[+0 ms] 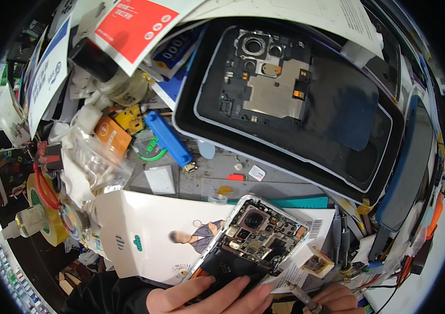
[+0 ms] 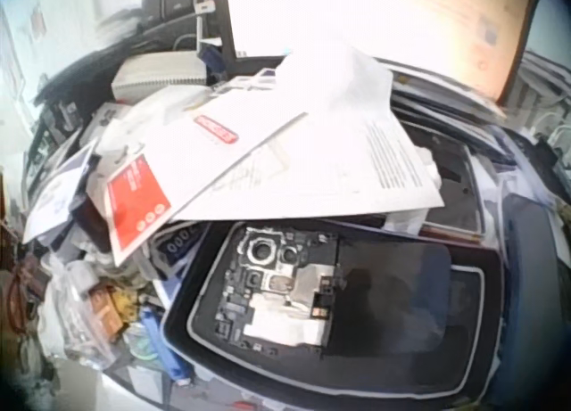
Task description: The person uses a soldering iron to work on the motherboard of a disassembled smartphone. They repeatedly apply the soldering iron to small components on the circuit board while holding the device steady with the other hand.
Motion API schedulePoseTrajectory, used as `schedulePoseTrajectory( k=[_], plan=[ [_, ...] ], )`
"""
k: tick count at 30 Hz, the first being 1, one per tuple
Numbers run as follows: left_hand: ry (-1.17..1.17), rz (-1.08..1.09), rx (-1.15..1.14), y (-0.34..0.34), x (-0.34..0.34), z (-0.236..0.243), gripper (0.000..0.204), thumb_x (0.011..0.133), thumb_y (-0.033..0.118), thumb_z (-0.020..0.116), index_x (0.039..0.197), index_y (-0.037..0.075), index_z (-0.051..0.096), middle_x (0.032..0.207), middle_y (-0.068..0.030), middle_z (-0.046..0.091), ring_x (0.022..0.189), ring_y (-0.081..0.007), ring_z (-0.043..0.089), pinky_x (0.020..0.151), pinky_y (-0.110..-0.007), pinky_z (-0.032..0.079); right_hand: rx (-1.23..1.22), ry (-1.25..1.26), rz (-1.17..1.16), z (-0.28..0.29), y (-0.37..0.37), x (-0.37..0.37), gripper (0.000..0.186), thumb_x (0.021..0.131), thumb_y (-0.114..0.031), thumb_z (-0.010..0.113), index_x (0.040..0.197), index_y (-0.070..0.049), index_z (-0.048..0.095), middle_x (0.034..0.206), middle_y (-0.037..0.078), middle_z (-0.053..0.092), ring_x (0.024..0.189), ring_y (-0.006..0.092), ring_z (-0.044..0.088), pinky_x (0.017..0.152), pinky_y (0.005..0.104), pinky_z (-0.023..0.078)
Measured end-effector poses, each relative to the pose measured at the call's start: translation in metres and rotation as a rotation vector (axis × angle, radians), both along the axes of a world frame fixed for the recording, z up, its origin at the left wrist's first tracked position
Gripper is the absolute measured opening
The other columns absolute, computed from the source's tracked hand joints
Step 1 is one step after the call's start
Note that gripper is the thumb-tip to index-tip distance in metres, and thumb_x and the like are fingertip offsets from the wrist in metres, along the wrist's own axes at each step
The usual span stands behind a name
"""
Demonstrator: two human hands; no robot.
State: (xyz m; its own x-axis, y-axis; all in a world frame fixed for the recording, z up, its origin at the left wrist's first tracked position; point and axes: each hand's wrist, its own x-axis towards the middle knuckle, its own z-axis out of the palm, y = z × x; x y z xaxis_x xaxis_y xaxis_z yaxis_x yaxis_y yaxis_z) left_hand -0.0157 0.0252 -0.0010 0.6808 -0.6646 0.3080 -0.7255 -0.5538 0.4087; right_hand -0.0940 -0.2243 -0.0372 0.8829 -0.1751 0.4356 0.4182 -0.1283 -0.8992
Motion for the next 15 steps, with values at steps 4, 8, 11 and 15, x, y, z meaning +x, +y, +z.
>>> schedulePoseTrajectory(
  k=[4, 8, 11, 15],
  plan=[
    [0.029, 0.036, -0.051, 0.014, 0.014, 0.020, 0.029, 0.086, 0.025, 0.085, 0.109, 0.009, 0.080, 0.114, -0.0027, 0.077, 0.100, -0.0169, 0.073, 0.083, -0.031, 0.054, 0.003, -0.041, 0.016, -0.002, -0.003, -0.002, 0.024, 0.101, -0.020, 0.065, 0.109, -0.002, 0.052, 0.075, 0.013, 0.059, 0.058, 0.0245, 0.058, 0.057, 0.0367, 0.052],
    [0.049, 0.221, -0.077, 0.014, 0.028, 0.020, 0.039, 0.075, 0.009, 0.091, 0.111, 0.003, 0.077, 0.101, -0.0070, 0.074, 0.084, -0.0202, 0.071, 0.070, -0.029, 0.055, 0.001, -0.073, 0.031, -0.005, -0.005, -0.004, 0.024, 0.100, -0.019, 0.063, 0.111, -0.001, 0.052, 0.076, 0.015, 0.060, 0.061, 0.0260, 0.058, 0.059, 0.0380, 0.054],
    [0.028, 0.292, -0.108, 0.005, 0.033, 0.011, 0.048, 0.074, 0.005, 0.091, 0.118, 0.002, 0.074, 0.103, -0.0087, 0.074, 0.085, -0.0223, 0.072, 0.071, -0.031, 0.056, 0.012, -0.078, 0.030, -0.006, -0.005, -0.006, 0.024, 0.100, -0.019, 0.064, 0.112, -0.001, 0.053, 0.076, 0.015, 0.060, 0.062, 0.0262, 0.059, 0.058, 0.0382, 0.054],
    [0.019, 0.324, -0.119, -0.001, 0.036, 0.005, 0.050, 0.073, 0.004, 0.091, 0.120, 0.002, 0.072, 0.101, -0.0090, 0.074, 0.085, -0.0233, 0.072, 0.072, -0.031, 0.056, 0.001, -0.069, 0.030, -0.005, -0.007, -0.006, 0.024, 0.100, -0.018, 0.064, 0.112, -0.001, 0.053, 0.077, 0.015, 0.060, 0.062, 0.0260, 0.059, 0.059, 0.0382, 0.054]
  ],
)
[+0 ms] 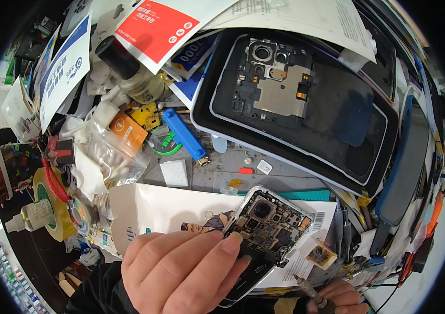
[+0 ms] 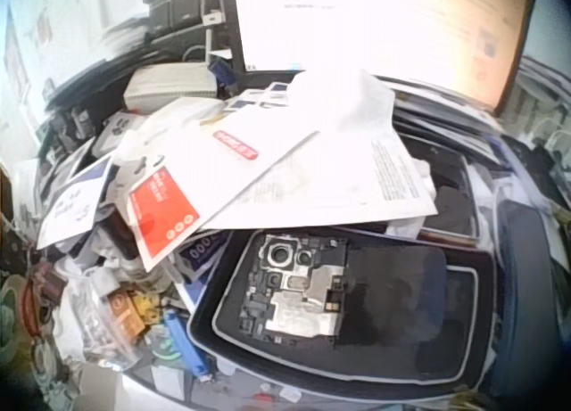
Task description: The person uses a soldering iron to work on the motherboard of a disassembled smartphone. They repeatedly apply the soldering iron to small components on the circuit board while holding the device steady with the other hand.
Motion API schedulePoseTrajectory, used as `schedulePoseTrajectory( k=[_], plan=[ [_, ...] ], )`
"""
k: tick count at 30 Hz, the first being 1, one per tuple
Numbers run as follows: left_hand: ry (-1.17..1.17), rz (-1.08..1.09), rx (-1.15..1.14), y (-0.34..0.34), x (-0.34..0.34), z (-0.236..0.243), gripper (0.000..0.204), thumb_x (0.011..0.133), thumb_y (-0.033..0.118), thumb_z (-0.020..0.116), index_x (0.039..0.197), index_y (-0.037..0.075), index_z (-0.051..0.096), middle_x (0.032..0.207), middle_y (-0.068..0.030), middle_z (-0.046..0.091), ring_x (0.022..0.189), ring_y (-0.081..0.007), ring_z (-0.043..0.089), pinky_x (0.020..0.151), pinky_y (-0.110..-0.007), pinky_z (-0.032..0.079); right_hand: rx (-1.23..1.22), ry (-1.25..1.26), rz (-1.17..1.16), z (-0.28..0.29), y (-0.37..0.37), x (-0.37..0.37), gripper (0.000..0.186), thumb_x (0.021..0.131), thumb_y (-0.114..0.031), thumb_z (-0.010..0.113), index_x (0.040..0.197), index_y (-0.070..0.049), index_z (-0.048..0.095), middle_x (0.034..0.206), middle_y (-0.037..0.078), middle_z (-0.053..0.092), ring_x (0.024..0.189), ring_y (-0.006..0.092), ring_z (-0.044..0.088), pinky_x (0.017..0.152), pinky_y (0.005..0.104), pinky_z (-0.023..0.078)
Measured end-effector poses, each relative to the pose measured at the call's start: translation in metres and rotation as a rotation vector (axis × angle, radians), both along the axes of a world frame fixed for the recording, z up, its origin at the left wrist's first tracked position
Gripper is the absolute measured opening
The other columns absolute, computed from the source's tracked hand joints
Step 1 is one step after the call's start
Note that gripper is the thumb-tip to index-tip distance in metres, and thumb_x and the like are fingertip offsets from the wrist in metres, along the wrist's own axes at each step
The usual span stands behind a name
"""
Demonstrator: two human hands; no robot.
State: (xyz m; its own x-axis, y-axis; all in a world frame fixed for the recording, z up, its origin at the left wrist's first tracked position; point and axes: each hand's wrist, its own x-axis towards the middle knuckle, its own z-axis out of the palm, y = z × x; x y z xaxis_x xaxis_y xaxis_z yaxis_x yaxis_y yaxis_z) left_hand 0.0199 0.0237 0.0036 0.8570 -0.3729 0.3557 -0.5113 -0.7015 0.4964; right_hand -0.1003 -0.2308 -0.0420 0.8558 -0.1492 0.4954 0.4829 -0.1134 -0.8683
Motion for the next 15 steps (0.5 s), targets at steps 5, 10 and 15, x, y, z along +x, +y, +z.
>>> schedulePoseTrajectory(
  k=[5, 10, 15],
  plan=[
    [-0.008, -0.032, -0.012, 0.0020, 0.0009, 0.0009, 0.044, 0.073, 0.002, 0.091, 0.113, 0.003, 0.074, 0.100, -0.0084, 0.074, 0.081, -0.0229, 0.072, 0.069, -0.031, 0.055, 0.023, 0.001, 0.029, -0.0004, -0.0009, 0.0013, 0.023, 0.100, -0.018, 0.064, 0.111, -0.001, 0.053, 0.077, 0.015, 0.060, 0.061, 0.0249, 0.060, 0.059, 0.0385, 0.055],
    [-0.019, -0.052, -0.002, 0.0018, 0.0026, 0.0008, 0.042, 0.071, 0.000, 0.091, 0.109, 0.004, 0.074, 0.099, -0.0086, 0.074, 0.079, -0.0226, 0.072, 0.066, -0.031, 0.054, 0.013, 0.006, 0.027, 0.0014, -0.0010, 0.0024, 0.025, 0.100, -0.019, 0.065, 0.112, -0.001, 0.054, 0.079, 0.015, 0.061, 0.063, 0.0248, 0.061, 0.060, 0.0380, 0.055],
    [-0.008, -0.099, 0.008, 0.0021, -0.0004, 0.0061, 0.038, 0.072, 0.001, 0.090, 0.106, 0.003, 0.075, 0.101, -0.0093, 0.074, 0.084, -0.0223, 0.072, 0.069, -0.031, 0.055, -0.007, 0.013, 0.022, 0.0028, -0.0012, 0.0035, 0.025, 0.100, -0.019, 0.066, 0.112, -0.001, 0.054, 0.080, 0.014, 0.060, 0.063, 0.0248, 0.060, 0.059, 0.0374, 0.055]
  ],
)
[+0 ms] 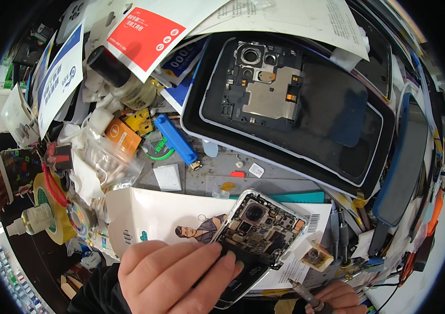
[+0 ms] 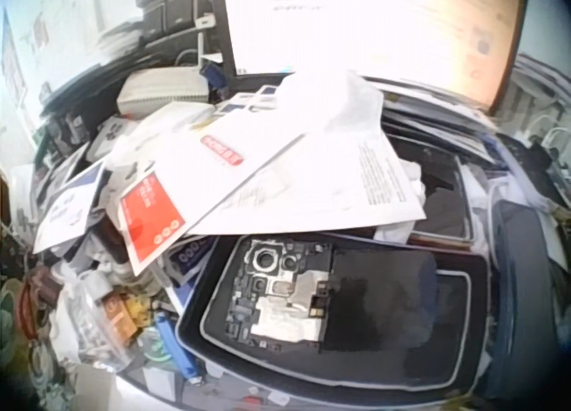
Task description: The person uses a soldering iron to work on the motherboard of a disassembled smartphone. They repeatedly apply the soldering iron to small components on the circuit board while holding the device steady with the other hand.
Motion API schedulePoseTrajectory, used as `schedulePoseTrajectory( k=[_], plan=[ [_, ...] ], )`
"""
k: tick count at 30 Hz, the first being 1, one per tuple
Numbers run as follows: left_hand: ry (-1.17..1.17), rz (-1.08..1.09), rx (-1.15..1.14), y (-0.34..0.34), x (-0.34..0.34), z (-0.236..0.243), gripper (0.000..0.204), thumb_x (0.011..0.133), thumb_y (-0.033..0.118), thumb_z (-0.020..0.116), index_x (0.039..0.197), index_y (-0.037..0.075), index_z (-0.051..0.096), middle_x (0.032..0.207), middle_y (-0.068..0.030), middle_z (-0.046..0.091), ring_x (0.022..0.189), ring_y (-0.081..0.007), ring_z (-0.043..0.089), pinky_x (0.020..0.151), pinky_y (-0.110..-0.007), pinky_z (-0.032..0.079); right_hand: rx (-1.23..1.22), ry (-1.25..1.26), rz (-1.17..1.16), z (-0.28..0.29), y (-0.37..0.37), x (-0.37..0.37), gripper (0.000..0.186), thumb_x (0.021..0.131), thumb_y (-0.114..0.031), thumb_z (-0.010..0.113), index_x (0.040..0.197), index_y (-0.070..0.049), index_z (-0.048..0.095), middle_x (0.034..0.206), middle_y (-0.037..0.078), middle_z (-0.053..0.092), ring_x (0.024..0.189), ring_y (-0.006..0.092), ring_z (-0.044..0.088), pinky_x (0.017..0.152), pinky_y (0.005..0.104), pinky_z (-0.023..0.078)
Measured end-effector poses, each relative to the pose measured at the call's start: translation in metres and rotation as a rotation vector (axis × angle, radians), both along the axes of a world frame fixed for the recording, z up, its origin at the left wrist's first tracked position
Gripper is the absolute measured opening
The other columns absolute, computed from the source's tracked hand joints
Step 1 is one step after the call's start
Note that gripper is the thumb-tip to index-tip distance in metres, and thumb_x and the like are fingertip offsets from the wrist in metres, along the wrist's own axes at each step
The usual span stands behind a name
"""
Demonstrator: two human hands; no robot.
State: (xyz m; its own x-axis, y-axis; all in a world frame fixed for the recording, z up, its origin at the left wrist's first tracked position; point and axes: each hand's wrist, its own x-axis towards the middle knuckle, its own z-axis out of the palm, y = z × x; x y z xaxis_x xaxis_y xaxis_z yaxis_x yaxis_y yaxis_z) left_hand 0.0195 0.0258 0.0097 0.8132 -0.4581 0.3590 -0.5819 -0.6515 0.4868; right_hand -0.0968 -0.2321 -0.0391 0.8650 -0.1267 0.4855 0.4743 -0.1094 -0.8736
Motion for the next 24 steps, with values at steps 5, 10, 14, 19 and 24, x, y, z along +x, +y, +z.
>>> schedulePoseTrajectory(
  k=[5, 10, 14, 19, 24],
  plan=[
    [-0.012, -0.169, 0.021, 0.014, -0.012, 0.005, 0.024, 0.080, 0.007, 0.085, 0.103, 0.004, 0.077, 0.106, -0.0081, 0.075, 0.094, -0.0220, 0.073, 0.074, -0.031, 0.056, 0.037, -0.042, -0.049, -0.003, 0.004, 0.002, 0.026, 0.099, -0.020, 0.067, 0.111, -0.001, 0.053, 0.079, 0.014, 0.060, 0.062, 0.0246, 0.059, 0.058, 0.0368, 0.054],
    [-0.021, -0.254, 0.050, 0.044, -0.014, 0.001, 0.022, 0.088, 0.015, 0.082, 0.106, 0.005, 0.075, 0.107, -0.0077, 0.076, 0.096, -0.0218, 0.073, 0.077, -0.034, 0.057, 0.017, -0.023, -0.023, -0.002, 0.002, 0.003, 0.025, 0.099, -0.020, 0.067, 0.109, -0.002, 0.052, 0.076, 0.013, 0.058, 0.060, 0.0243, 0.058, 0.057, 0.0367, 0.053],
    [0.019, -0.232, 0.001, 0.055, -0.017, -0.006, 0.016, 0.097, 0.017, 0.074, 0.106, 0.004, 0.072, 0.104, -0.0080, 0.075, 0.093, -0.0234, 0.072, 0.077, -0.035, 0.057, 0.016, -0.015, -0.025, -0.002, 0.003, 0.002, 0.025, 0.099, -0.020, 0.067, 0.107, -0.002, 0.051, 0.073, 0.011, 0.057, 0.058, 0.0235, 0.057, 0.056, 0.0365, 0.053],
    [-0.037, 0.010, -0.033, 0.050, -0.036, -0.018, 0.021, 0.098, 0.039, 0.071, 0.093, 0.018, 0.072, 0.095, 0.0025, 0.072, 0.083, -0.0175, 0.067, 0.076, -0.036, 0.050, 0.040, -0.048, -0.068, -0.006, 0.007, 0.001, 0.026, 0.100, -0.021, 0.067, 0.109, -0.003, 0.052, 0.074, 0.011, 0.056, 0.059, 0.0238, 0.057, 0.056, 0.0367, 0.052],
    [-0.064, -0.041, -0.083, 0.059, -0.045, -0.025, 0.018, 0.099, 0.030, 0.066, 0.089, 0.014, 0.068, 0.091, 0.0013, 0.071, 0.081, -0.0187, 0.067, 0.074, -0.037, 0.050, 0.011, -0.039, -0.097, -0.011, 0.004, -0.009, 0.025, 0.099, -0.021, 0.068, 0.108, -0.002, 0.054, 0.080, 0.015, 0.062, 0.062, 0.0245, 0.058, 0.058, 0.0382, 0.052]
  ],
)
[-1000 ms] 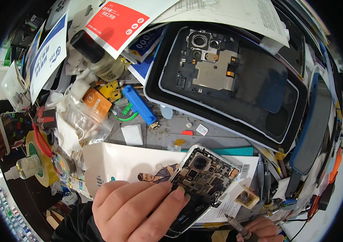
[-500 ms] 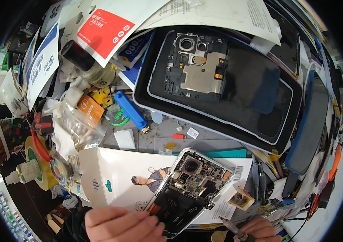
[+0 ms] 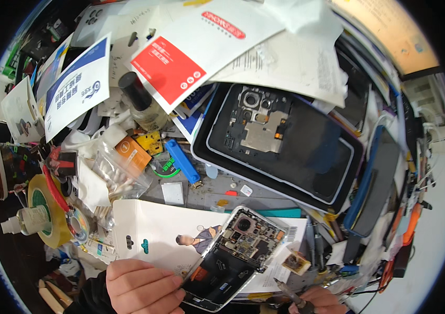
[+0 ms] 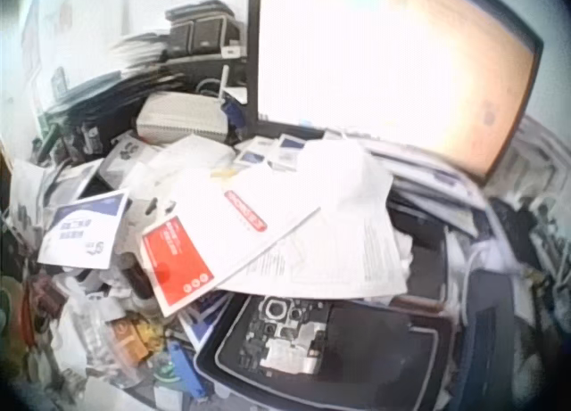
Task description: The person uses a soldering iron to work on the motherboard of a disassembled smartphone. They repeatedly apply the soldering iron to small components on the circuit board while holding the device steady with the other hand.
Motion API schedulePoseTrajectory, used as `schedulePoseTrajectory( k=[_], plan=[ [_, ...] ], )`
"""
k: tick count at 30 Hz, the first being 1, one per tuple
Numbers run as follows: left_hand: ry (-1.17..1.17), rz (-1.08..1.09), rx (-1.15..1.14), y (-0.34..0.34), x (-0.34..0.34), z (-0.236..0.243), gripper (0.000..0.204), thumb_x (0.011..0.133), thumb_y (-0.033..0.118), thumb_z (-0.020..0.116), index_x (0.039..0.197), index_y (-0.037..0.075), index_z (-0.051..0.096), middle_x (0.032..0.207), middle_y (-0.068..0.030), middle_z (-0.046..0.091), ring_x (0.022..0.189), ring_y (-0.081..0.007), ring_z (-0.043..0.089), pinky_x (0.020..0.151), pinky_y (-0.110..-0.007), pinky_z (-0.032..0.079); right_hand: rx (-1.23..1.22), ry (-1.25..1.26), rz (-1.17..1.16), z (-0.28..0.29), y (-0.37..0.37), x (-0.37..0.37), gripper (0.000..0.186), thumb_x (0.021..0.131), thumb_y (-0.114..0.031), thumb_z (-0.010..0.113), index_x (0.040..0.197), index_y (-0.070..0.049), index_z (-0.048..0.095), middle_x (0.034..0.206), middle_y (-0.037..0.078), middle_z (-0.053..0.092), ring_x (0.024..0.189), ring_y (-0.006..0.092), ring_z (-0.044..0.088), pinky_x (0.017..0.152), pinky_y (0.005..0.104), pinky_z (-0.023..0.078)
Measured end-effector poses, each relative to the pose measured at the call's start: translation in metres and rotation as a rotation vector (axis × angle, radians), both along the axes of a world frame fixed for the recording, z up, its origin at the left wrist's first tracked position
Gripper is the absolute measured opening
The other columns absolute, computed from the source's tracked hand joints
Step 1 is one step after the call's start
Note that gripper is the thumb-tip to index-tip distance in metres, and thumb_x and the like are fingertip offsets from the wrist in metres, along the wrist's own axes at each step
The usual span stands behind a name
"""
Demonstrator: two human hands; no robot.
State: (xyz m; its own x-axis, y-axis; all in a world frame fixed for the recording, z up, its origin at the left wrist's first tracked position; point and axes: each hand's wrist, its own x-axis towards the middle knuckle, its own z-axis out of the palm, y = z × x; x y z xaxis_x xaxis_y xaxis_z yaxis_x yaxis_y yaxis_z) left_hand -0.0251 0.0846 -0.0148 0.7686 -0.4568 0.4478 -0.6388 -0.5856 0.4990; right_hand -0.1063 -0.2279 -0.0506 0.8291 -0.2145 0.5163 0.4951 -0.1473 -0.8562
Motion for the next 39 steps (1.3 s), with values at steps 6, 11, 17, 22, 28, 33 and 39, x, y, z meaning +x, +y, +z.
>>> schedulePoseTrajectory(
  k=[6, 11, 17, 22, 28, 33, 39],
  plan=[
    [-0.057, -0.048, -0.025, -0.001, 0.008, 0.006, 0.015, 0.097, 0.023, 0.063, 0.090, 0.010, 0.065, 0.094, -0.0059, 0.071, 0.080, -0.0253, 0.066, 0.074, -0.043, 0.050, 0.196, 0.301, 0.099, 0.012, -0.006, -0.012, 0.016, 0.097, -0.005, 0.068, 0.110, -0.001, 0.058, 0.087, 0.019, 0.067, 0.062, 0.0233, 0.062, 0.054, 0.0382, 0.051],
    [-0.053, -0.118, -0.120, -0.008, 0.008, 0.021, 0.009, 0.096, 0.006, 0.066, 0.103, 0.001, 0.067, 0.105, -0.0167, 0.071, 0.087, -0.0361, 0.067, 0.078, -0.048, 0.053, 0.348, 0.321, -0.236, 0.059, 0.002, -0.016, 0.011, 0.100, 0.002, 0.063, 0.108, -0.002, 0.059, 0.081, 0.013, 0.066, 0.061, 0.0206, 0.064, 0.050, 0.0336, 0.052],
    [-0.178, -0.137, -0.201, -0.010, 0.005, 0.022, 0.010, 0.093, 0.003, 0.068, 0.103, 0.001, 0.067, 0.100, -0.0169, 0.072, 0.084, -0.0362, 0.066, 0.076, -0.048, 0.052, 0.731, 0.119, -0.027, 0.127, -0.093, -0.025, 0.033, 0.098, -0.018, 0.070, 0.126, -0.003, 0.059, 0.116, 0.025, 0.072, 0.092, 0.0309, 0.073, 0.072, 0.0404, 0.057],
    [-0.213, -0.112, -0.208, -0.009, 0.003, 0.021, 0.011, 0.091, 0.003, 0.070, 0.102, 0.002, 0.068, 0.099, -0.0174, 0.072, 0.083, -0.0365, 0.066, 0.075, -0.048, 0.052, 0.803, 0.027, -0.330, 0.169, -0.196, -0.028, 0.049, 0.102, -0.033, 0.052, 0.138, -0.001, 0.061, 0.117, 0.016, 0.074, 0.099, 0.0242, 0.072, 0.076, 0.0332, 0.058],
    [-0.194, -0.086, -0.141, -0.010, 0.002, 0.026, 0.010, 0.091, 0.005, 0.070, 0.101, 0.003, 0.070, 0.093, -0.0164, 0.072, 0.080, -0.0374, 0.065, 0.073, -0.049, 0.052, 1.024, -0.188, -0.462, 0.176, -0.318, -0.007, 0.024, 0.100, -0.022, 0.057, 0.110, -0.004, 0.068, 0.085, 0.006, 0.070, 0.067, 0.0137, 0.061, 0.058, 0.0265, 0.052],
    [-0.204, -0.081, -0.180, -0.012, 0.001, 0.019, 0.010, 0.090, 0.006, 0.072, 0.100, 0.004, 0.070, 0.094, -0.0143, 0.072, 0.083, -0.0354, 0.067, 0.074, -0.048, 0.052, 0.993, -0.224, -0.615, 0.165, -0.359, 0.021, 0.024, 0.103, -0.024, 0.055, 0.106, -0.003, 0.065, 0.090, 0.013, 0.073, 0.075, 0.0216, 0.070, 0.062, 0.0310, 0.058],
    [-0.237, -0.091, -0.127, -0.011, 0.003, 0.021, 0.012, 0.089, 0.005, 0.072, 0.101, 0.003, 0.069, 0.094, -0.0160, 0.072, 0.079, -0.0365, 0.067, 0.070, -0.048, 0.051, 1.015, -0.036, -0.704, 0.171, -0.394, 0.074, 0.040, 0.105, -0.037, 0.050, 0.110, 0.002, 0.061, 0.097, 0.015, 0.073, 0.085, 0.0238, 0.073, 0.066, 0.0330, 0.060]
  ],
)
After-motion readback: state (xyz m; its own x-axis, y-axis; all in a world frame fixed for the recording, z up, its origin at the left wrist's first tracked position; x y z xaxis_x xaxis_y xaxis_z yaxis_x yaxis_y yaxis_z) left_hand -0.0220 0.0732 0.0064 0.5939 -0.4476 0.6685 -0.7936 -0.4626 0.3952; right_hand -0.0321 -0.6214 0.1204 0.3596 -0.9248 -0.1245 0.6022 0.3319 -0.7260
